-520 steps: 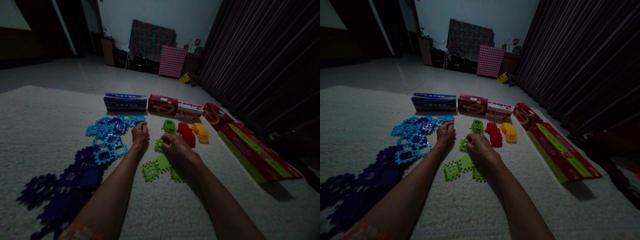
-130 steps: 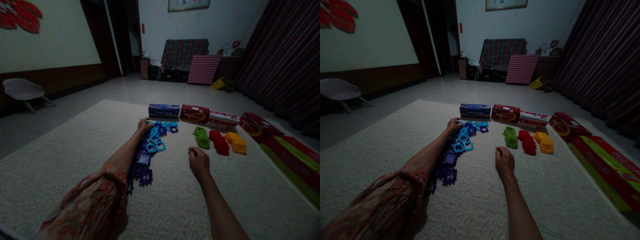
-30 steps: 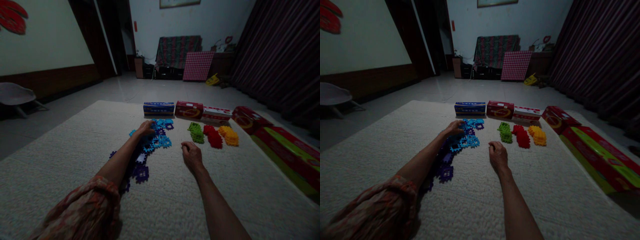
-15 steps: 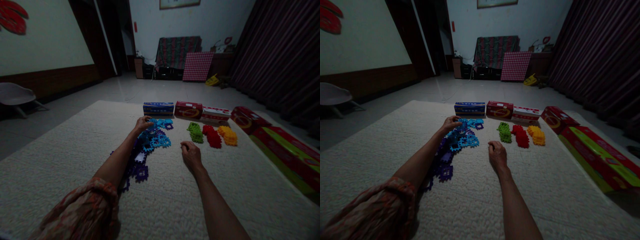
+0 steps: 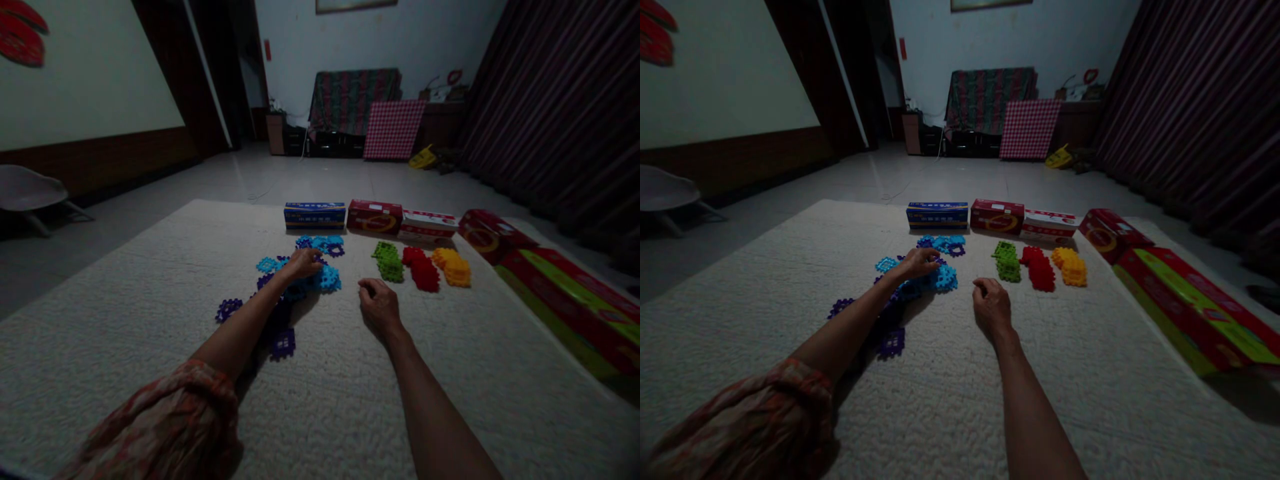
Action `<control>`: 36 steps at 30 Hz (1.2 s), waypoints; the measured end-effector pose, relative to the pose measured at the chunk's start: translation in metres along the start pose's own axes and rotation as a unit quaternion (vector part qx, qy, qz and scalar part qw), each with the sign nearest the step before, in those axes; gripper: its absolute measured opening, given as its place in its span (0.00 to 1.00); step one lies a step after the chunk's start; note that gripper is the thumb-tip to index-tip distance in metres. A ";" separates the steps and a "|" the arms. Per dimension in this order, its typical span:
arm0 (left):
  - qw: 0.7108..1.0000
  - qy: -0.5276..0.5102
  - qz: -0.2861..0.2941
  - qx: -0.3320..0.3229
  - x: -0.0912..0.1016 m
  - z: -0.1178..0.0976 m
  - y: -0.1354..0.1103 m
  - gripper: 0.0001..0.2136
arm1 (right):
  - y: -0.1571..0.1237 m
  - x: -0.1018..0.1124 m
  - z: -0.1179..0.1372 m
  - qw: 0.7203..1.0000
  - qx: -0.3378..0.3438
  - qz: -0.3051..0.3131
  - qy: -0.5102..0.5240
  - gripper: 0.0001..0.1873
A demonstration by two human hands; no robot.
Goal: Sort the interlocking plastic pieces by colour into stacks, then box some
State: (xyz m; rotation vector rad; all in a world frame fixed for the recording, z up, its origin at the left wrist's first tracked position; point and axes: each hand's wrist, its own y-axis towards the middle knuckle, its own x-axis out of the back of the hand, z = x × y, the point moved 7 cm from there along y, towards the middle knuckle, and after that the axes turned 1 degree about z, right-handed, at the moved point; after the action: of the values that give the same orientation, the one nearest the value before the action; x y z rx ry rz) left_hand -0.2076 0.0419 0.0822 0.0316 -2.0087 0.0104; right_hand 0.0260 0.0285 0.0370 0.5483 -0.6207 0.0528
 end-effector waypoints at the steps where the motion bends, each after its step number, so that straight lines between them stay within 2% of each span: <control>1: 1.000 0.031 -0.006 0.004 0.002 -0.001 -0.002 0.21 | 0.000 0.000 0.001 1.000 0.002 0.002 0.004 0.14; 5: 0.995 0.095 0.014 0.014 -0.001 -0.006 -0.007 0.18 | -0.001 0.001 0.004 1.000 0.006 0.003 0.012 0.13; 10: 0.994 0.104 0.028 0.019 -0.013 -0.015 -0.007 0.20 | -0.002 -0.001 0.014 0.999 0.019 0.028 0.023 0.13; 16: 0.998 0.049 0.029 -0.006 -0.022 -0.038 -0.008 0.19 | -0.008 -0.010 0.040 0.992 0.101 0.062 0.040 0.18; 20: 0.999 0.000 0.036 -0.035 -0.024 -0.047 -0.008 0.19 | -0.009 -0.016 0.040 0.989 0.130 0.062 0.019 0.21; 23: 1.000 -0.002 0.000 -0.022 -0.012 -0.032 -0.006 0.17 | -0.010 -0.020 0.041 0.989 0.133 0.056 0.004 0.23; 28: 0.993 0.049 -0.069 0.086 0.022 0.025 -0.013 0.18 | -0.016 -0.025 0.050 0.989 0.132 0.063 -0.028 0.19; 32: 0.985 0.077 -0.052 0.143 0.034 0.058 -0.025 0.22 | -0.017 -0.025 0.049 0.989 0.132 0.053 -0.042 0.18; 36: 0.981 0.110 -0.006 0.157 0.026 0.067 -0.034 0.29 | -0.014 -0.024 0.043 0.991 0.123 0.042 -0.037 0.16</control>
State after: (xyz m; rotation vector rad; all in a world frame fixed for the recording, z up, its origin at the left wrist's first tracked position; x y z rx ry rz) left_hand -0.2780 0.0056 0.0767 0.2343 -1.7683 0.3107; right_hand -0.0140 -0.0023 0.0458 0.7647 -0.7141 0.1914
